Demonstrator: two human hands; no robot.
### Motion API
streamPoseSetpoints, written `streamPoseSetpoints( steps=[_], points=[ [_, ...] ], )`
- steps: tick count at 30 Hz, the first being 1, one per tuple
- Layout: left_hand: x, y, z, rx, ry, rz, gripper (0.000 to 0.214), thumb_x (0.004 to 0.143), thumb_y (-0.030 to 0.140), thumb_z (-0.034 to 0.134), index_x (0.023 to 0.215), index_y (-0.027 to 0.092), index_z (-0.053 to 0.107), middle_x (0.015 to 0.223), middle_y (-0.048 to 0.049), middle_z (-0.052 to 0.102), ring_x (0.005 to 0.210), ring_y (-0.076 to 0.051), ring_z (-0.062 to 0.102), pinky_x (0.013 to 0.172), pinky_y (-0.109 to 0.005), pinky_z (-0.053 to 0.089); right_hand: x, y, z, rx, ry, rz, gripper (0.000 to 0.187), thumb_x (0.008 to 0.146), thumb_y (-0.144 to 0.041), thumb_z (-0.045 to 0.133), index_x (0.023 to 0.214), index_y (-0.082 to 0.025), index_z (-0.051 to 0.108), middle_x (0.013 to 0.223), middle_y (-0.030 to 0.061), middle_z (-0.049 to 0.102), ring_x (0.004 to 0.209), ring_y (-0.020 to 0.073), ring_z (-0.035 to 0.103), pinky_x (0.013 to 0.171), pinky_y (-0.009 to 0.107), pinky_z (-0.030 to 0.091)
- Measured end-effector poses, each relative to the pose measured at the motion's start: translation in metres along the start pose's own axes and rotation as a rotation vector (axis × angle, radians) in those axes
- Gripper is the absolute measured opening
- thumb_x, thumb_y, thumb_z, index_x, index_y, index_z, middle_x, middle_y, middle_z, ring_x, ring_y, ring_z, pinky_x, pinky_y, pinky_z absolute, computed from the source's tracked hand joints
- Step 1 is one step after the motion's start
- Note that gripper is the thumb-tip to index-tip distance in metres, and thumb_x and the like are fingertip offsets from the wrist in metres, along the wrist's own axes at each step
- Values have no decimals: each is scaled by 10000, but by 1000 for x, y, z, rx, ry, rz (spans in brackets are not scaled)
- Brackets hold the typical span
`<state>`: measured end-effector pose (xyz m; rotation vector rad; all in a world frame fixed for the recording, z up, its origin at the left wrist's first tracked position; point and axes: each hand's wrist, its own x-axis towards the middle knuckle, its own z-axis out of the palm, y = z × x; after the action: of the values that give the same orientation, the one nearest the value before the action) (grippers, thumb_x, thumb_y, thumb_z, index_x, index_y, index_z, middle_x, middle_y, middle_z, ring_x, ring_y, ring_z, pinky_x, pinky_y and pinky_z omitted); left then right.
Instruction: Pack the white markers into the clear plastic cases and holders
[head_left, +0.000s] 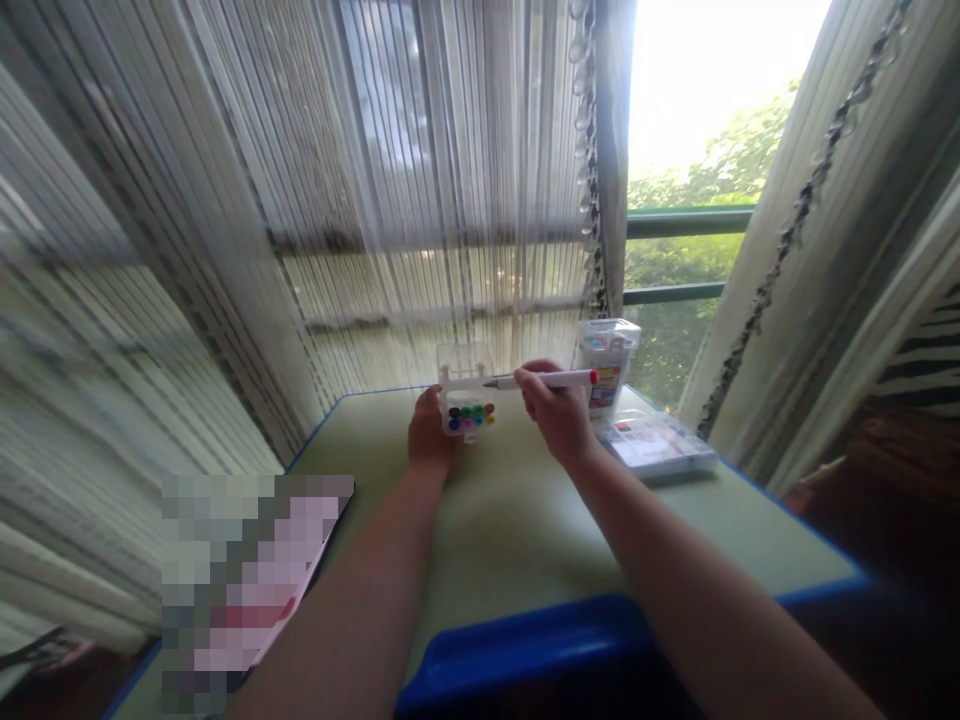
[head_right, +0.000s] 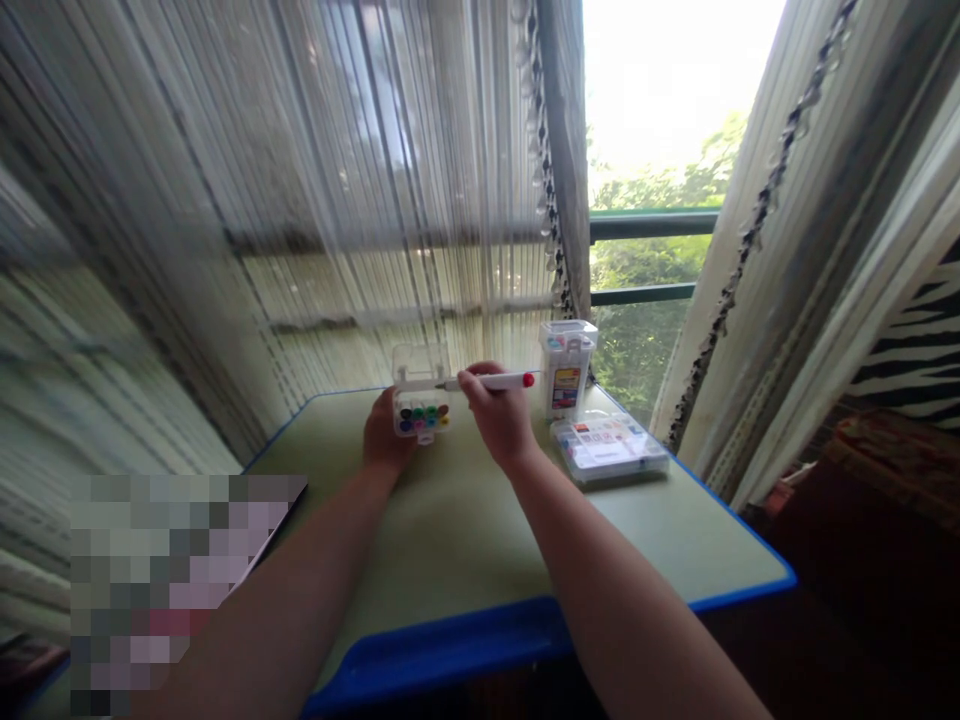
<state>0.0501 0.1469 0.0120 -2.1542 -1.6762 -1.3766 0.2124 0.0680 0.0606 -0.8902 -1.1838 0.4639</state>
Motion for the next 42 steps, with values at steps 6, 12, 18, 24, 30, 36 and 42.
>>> streamPoseSetpoints(
  steps=[6, 12, 18, 24, 30, 36, 42],
  points=[
    [-1, 5, -5, 18, -16, -9, 376, 742, 263, 607, 1087, 143, 517, 1060, -133, 629, 983, -259, 624, 808, -357, 514, -10, -8, 9, -87, -108, 86, 291, 754, -426, 599, 814, -147, 657, 581, 5, 631, 425, 100, 547, 409, 205, 411],
    [-1, 4, -6, 11, -16, 14, 333, 746, 240, 584, 1058, 142, 525, 1060, -137, 634, 998, -265, 622, 836, -368, 516, -9, 3, 8, -298, -239, 19, 265, 762, -362, 596, 931, -170, 665, 619, 2, 634, 488, 111, 553, 493, 223, 422],
    [-1, 1, -4, -8, 6, 25, 360, 740, 274, 595, 1069, 147, 522, 1050, -133, 637, 973, -260, 632, 824, -374, 521, -12, -3, 10, -381, -160, -58, 205, 722, -364, 661, 827, -190, 633, 597, -33, 589, 524, 100, 512, 545, 218, 400],
    [-1, 1, -4, -31, 18, 18, 337, 750, 286, 594, 1048, 144, 525, 1038, -125, 642, 956, -253, 636, 808, -357, 522, -14, -3, 11, -372, -259, -101, 261, 790, -322, 593, 978, -172, 695, 682, -2, 641, 507, 83, 511, 564, 221, 423],
    [-2, 2, -5, -35, -1, 11, 347, 745, 249, 596, 1067, 146, 518, 1067, -129, 633, 1001, -252, 626, 848, -354, 514, -12, 11, 12, -463, -258, -204, 204, 776, -211, 611, 965, -205, 688, 821, 21, 625, 613, 95, 539, 609, 229, 438],
    [-3, 3, -7, -39, -10, 47, 363, 738, 240, 612, 1070, 145, 502, 1053, -133, 632, 966, -247, 629, 825, -350, 516, -15, 19, 14, -549, -334, -261, 278, 780, -212, 630, 1054, -220, 680, 921, 42, 607, 708, 118, 566, 693, 263, 463],
    [-2, 2, -7, -47, -2, 56, 337, 737, 244, 613, 1042, 143, 510, 1023, -130, 637, 944, -242, 634, 801, -336, 520, -15, 24, 15, -512, -308, -286, 256, 848, -224, 546, 1074, -193, 661, 900, 55, 634, 716, 130, 577, 700, 265, 466]
  ],
)
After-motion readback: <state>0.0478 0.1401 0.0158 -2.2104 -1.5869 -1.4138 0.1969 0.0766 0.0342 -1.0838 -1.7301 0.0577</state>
